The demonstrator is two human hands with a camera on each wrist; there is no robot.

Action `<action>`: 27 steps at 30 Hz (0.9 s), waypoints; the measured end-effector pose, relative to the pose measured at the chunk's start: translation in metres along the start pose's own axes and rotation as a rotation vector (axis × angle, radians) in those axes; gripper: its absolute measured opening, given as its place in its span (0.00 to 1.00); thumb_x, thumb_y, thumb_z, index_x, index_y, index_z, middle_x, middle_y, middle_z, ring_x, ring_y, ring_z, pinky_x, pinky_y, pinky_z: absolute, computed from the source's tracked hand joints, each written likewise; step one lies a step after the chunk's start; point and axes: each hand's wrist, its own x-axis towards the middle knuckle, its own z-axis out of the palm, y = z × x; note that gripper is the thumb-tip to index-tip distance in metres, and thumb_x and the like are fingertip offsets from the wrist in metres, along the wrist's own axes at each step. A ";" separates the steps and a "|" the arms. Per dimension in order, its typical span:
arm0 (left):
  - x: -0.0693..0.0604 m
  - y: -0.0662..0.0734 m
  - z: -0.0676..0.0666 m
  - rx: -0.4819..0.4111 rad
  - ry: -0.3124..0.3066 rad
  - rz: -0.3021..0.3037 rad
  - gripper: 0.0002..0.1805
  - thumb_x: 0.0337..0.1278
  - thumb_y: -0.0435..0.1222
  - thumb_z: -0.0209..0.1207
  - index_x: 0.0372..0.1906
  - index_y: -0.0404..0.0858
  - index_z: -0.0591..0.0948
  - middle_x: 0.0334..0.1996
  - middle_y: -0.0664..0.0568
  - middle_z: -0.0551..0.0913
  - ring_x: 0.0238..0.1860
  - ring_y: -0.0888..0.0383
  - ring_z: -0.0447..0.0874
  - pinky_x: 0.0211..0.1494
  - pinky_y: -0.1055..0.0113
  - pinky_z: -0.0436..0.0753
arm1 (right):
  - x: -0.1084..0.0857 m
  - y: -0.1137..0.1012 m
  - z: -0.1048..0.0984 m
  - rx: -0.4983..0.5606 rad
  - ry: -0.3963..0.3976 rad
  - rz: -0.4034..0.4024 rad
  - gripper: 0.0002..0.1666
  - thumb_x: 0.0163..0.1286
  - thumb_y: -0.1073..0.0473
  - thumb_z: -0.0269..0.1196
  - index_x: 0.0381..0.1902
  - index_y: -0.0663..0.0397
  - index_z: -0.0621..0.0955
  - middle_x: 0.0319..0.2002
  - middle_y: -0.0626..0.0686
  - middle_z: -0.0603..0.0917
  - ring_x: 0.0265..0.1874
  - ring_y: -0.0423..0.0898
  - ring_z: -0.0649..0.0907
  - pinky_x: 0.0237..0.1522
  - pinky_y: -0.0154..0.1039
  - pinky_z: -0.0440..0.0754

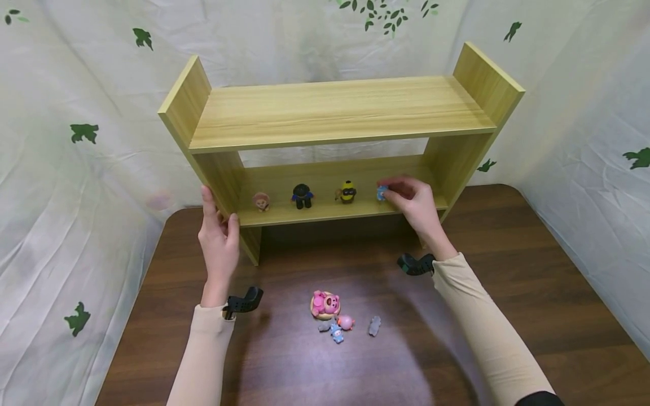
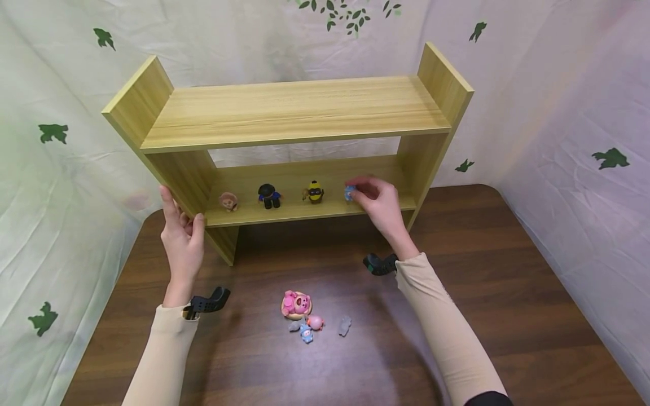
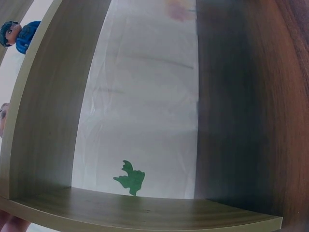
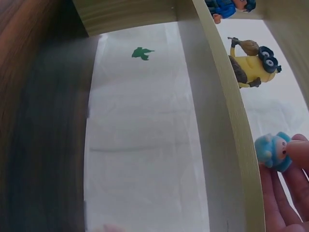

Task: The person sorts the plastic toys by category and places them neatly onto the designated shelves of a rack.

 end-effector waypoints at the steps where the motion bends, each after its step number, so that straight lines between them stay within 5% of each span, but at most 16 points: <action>1: 0.000 0.000 0.000 0.002 0.000 0.001 0.47 0.64 0.23 0.48 0.73 0.72 0.48 0.64 0.44 0.69 0.38 0.44 0.76 0.29 0.78 0.65 | 0.002 0.004 0.000 0.000 -0.001 0.001 0.14 0.65 0.72 0.60 0.47 0.76 0.80 0.45 0.70 0.81 0.40 0.44 0.82 0.39 0.32 0.78; 7: 0.000 0.000 0.000 0.006 0.001 0.003 0.47 0.63 0.23 0.48 0.73 0.72 0.48 0.64 0.44 0.69 0.37 0.44 0.76 0.28 0.78 0.65 | 0.012 0.031 -0.003 -0.025 -0.002 0.006 0.14 0.64 0.68 0.63 0.47 0.70 0.82 0.44 0.63 0.84 0.39 0.41 0.83 0.40 0.32 0.78; 14: 0.000 -0.001 0.000 -0.001 0.003 0.003 0.47 0.63 0.23 0.47 0.73 0.72 0.49 0.63 0.44 0.70 0.36 0.45 0.75 0.27 0.77 0.64 | 0.011 0.018 -0.001 -0.045 -0.014 0.024 0.13 0.63 0.71 0.62 0.46 0.72 0.81 0.44 0.65 0.83 0.38 0.40 0.82 0.40 0.31 0.78; 27: -0.001 -0.001 0.001 -0.007 0.007 0.002 0.47 0.63 0.23 0.48 0.73 0.72 0.49 0.63 0.43 0.70 0.37 0.45 0.76 0.28 0.77 0.64 | 0.008 0.000 0.002 -0.049 -0.043 0.049 0.13 0.63 0.75 0.60 0.46 0.77 0.79 0.47 0.70 0.80 0.46 0.56 0.82 0.43 0.31 0.78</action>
